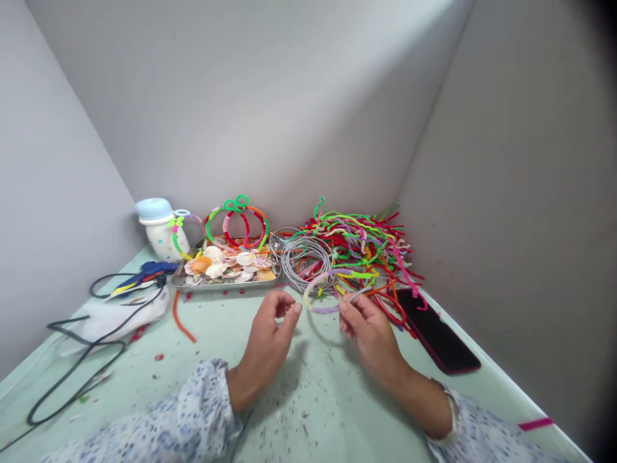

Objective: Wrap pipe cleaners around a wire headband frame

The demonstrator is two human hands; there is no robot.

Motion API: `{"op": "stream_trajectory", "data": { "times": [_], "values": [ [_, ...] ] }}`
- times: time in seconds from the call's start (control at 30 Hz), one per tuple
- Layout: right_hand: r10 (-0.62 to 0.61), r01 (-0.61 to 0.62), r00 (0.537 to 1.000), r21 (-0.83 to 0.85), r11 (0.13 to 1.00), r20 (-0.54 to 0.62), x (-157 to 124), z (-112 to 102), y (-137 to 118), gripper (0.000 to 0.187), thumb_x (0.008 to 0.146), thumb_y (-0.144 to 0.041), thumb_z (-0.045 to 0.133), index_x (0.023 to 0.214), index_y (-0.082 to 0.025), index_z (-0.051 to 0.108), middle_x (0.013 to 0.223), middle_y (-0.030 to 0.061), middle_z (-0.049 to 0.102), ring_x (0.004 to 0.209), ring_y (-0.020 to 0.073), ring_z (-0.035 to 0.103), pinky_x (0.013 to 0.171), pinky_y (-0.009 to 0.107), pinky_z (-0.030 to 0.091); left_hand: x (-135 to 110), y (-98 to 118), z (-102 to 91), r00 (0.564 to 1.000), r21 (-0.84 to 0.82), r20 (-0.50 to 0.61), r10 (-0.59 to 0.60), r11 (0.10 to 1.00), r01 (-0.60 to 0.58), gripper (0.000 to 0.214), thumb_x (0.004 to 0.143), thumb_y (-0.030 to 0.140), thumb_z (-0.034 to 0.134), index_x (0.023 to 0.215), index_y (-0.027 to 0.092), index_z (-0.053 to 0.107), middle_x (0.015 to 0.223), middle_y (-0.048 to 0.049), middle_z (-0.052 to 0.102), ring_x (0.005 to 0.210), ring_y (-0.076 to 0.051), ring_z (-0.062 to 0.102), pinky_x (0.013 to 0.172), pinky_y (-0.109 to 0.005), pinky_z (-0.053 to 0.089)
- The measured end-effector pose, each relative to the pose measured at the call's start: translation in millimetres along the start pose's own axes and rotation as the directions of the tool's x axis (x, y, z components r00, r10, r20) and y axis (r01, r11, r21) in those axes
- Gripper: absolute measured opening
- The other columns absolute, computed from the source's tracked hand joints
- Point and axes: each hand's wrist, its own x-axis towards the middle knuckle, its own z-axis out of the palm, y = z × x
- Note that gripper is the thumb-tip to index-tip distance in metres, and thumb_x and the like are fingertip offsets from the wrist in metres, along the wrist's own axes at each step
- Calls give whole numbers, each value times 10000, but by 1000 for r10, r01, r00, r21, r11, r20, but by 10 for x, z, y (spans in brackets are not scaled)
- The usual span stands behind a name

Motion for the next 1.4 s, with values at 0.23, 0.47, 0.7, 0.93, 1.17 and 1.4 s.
{"op": "stream_trajectory", "data": {
  "times": [0.23,0.47,0.7,0.93,1.17,1.4],
  "values": [
    [-286,286,958,-168,943,25,-175,141,-1,143,862,-318,628,783,-200,612,715,-6,591,626,130,547,571,233,444,-161,57,60,819,-492,449,-357,666,561,360,859,461,603,918,112,669,811,-62,642,670,-134,539,639,-253,395],
    [-243,361,903,-323,875,353,-147,118,132,189,847,-203,638,1016,-250,709,993,43,687,920,193,637,819,306,494,57,41,-74,865,-638,442,-236,595,488,227,826,356,694,817,134,647,769,-22,621,678,-106,538,660,-227,410],
    [84,-41,991,-358,933,105,173,-118,337,152,775,-274,651,879,-193,726,740,25,679,669,187,615,588,286,471,415,-69,-275,862,-601,480,-163,655,459,219,831,338,702,806,133,629,761,-18,607,651,-93,523,638,-221,409],
    [234,-226,970,112,968,-67,333,-217,302,405,783,-528,656,971,-171,694,816,58,699,626,159,615,472,226,443,476,-174,-205,805,-556,572,-159,647,522,259,818,369,716,863,122,651,756,-30,606,625,-89,516,604,-211,392],
    [249,-249,968,175,952,26,291,-161,247,396,719,-453,789,951,-146,694,744,32,664,636,139,618,477,191,466,424,-328,-181,785,-566,566,-250,575,591,290,791,321,754,986,112,704,839,-61,629,688,-98,527,655,-204,409],
    [278,-260,960,306,916,-17,303,-156,238,325,731,-402,797,925,-159,702,747,23,665,655,129,627,519,182,503,381,-337,-129,737,-548,612,-288,518,657,322,722,241,814,1009,124,729,951,-83,668,712,-102,576,724,-227,438]
  ]
}}
